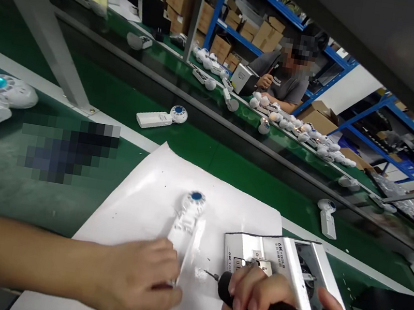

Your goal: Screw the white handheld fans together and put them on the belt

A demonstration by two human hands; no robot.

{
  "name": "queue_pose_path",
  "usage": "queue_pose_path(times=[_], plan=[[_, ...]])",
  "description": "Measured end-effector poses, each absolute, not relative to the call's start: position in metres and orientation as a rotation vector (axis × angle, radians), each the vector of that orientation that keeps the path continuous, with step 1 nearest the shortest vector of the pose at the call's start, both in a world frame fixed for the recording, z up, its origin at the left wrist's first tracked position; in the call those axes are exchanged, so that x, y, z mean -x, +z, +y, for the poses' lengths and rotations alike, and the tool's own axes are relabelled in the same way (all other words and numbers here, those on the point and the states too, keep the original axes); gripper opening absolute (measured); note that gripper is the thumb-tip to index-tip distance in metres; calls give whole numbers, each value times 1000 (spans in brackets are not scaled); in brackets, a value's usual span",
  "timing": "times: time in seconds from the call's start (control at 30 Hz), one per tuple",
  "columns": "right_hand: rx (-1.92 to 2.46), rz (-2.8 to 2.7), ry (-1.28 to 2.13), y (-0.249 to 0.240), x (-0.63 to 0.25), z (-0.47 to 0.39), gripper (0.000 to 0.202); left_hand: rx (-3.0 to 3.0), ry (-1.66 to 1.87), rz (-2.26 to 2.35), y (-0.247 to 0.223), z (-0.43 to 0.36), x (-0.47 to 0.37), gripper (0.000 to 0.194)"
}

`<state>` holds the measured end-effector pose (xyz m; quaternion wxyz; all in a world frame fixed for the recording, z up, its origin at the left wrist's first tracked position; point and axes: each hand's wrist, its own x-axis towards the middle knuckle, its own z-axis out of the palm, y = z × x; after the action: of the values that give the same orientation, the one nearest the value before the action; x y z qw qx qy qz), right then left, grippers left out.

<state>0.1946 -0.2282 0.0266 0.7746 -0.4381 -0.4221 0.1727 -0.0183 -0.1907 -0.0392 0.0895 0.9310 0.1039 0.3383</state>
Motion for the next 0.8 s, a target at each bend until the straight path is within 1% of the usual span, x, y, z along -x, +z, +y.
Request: queue_pose_path(times=[0.03,0.1,0.17,0.23,0.27,0.33,0.37,0.47,0.6,0.8], plan=[[930,-924,398,26,-193,-230,55,-2803,979,229,-47,-200,15,11],[917,-898,397,27,-186,-231,41,-2852,905,165,-57,-211,13,18],[905,-914,411,28,-174,-226,34,-2860,814,187,-60,-214,15,20],[889,-977,446,28,-158,-216,41,-2841,734,172,-57,-213,18,19],[878,-1012,455,26,-150,-210,48,-2831,709,160,-56,-213,19,17],[853,-1068,484,22,-137,-199,59,-2819,698,159,-54,-213,19,14],[848,-1091,509,18,-132,-195,62,-2817,713,176,-55,-214,18,13],[862,-1185,608,10,-126,-188,62,-2806,745,218,-61,-218,15,19],[872,-1170,614,3,-125,-186,63,-2787,770,255,-69,-220,12,25],[832,-1184,673,-11,-115,-183,50,-2711,793,194,-62,-214,15,15]])
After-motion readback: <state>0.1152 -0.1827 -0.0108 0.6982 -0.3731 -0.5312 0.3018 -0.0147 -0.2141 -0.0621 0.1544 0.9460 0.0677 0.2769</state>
